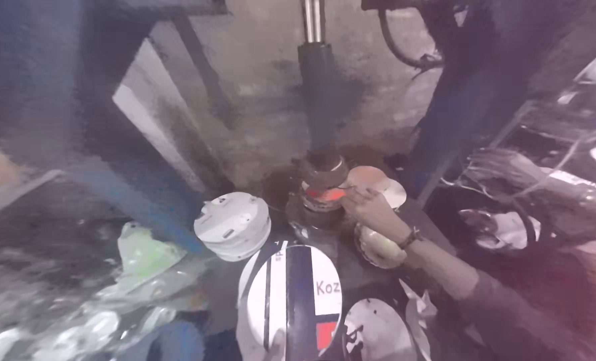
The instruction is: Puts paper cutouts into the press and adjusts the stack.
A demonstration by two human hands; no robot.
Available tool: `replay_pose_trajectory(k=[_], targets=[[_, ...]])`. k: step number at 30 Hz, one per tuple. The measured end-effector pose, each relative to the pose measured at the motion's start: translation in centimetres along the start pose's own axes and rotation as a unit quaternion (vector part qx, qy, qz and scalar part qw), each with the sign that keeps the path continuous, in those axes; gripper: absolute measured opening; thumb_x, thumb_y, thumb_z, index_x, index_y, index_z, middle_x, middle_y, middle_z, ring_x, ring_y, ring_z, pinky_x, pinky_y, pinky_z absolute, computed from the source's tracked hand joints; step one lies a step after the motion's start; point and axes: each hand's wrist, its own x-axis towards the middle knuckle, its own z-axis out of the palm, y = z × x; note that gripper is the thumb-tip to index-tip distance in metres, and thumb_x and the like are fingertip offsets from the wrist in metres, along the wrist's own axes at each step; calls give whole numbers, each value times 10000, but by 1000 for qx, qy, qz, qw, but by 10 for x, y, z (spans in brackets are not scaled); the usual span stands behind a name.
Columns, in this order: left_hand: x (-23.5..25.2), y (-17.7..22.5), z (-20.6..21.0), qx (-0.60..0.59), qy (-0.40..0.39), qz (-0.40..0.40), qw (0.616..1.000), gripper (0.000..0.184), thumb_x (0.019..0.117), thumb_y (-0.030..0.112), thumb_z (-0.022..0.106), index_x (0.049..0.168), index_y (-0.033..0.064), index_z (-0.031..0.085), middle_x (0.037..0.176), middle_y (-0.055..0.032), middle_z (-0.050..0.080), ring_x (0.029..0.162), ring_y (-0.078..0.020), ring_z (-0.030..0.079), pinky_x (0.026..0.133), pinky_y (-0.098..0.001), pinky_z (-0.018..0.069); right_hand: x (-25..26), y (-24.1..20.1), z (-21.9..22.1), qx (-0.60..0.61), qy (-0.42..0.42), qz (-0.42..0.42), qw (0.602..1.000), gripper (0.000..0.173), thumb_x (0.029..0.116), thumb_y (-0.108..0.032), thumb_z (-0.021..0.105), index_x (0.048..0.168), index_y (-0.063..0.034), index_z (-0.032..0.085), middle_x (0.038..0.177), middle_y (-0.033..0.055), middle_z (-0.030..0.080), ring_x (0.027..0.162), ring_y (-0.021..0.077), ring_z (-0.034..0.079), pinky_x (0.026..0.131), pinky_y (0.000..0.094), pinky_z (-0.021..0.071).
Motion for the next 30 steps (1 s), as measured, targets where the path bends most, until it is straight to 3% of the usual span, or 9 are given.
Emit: replay_pose_trajectory(k=[2,7,9,12,14,18,21,24,30], targets=[[8,-3,-8,25,-43,33,998,768,957,-54,352,1569,185,-45,1274,30,582,631,-62,677,478,-248,592,0,-7,-8,42,29,-42,998,111,947,-122,611,987,-84,707,981,121,711,917,316,698,749,495,537],[6,-10,-5,66,-67,42,995,778,965,-19,394,1576,140,-61,1338,25,528,651,-28,650,512,-222,579,-47,-24,-25,112,20,-60,992,142,997,-89,554,1049,-59,684,954,110,711,906,276,702,842,428,568],[5,-10,0,18,-83,24,996,615,990,-20,385,1497,235,149,1165,86,670,609,-45,672,495,-224,585,-76,-38,-39,78,108,19,991,146,1010,-129,574,1002,-86,714,857,78,720,794,234,688,775,354,560],[-2,-13,12,-36,-100,-62,992,297,1054,58,396,1132,257,601,808,58,762,534,-53,671,473,-205,560,-130,-55,-33,34,101,113,988,156,992,-112,580,963,-89,732,819,72,707,741,230,671,725,327,554],[-3,-19,25,-19,-131,-107,985,280,1048,27,316,1250,197,410,804,68,739,527,-44,658,462,-200,556,-154,-57,-26,59,34,144,987,169,955,-104,588,959,-65,752,885,100,737,820,271,716,773,390,574],[5,-24,49,56,-179,-143,972,719,1012,-13,372,1550,91,-94,1047,18,667,571,-57,660,476,-240,581,-138,-48,-59,242,-39,238,940,367,1046,-244,454,1135,-30,738,1145,143,729,1059,294,687,875,496,526],[23,-16,65,134,-169,-151,965,755,1004,12,411,1585,88,-65,1039,-39,646,462,-49,584,390,-229,527,-112,-34,-96,504,-118,325,792,358,1089,-121,390,1301,45,626,1089,59,703,940,0,641,857,192,526],[53,-10,75,152,-200,-99,963,755,961,18,444,1609,170,88,1165,-45,641,427,-87,550,335,-257,498,-95,-17,-96,665,-106,378,635,361,1070,-203,372,1315,-103,618,1013,-75,721,757,-12,659,630,187,565],[91,-14,96,89,-179,-89,976,747,1039,39,390,1612,184,-66,1287,-145,536,581,-167,664,454,-330,587,-47,11,-54,583,-115,416,688,336,1017,-51,557,1349,2,571,939,-22,701,723,-11,626,648,172,532]])
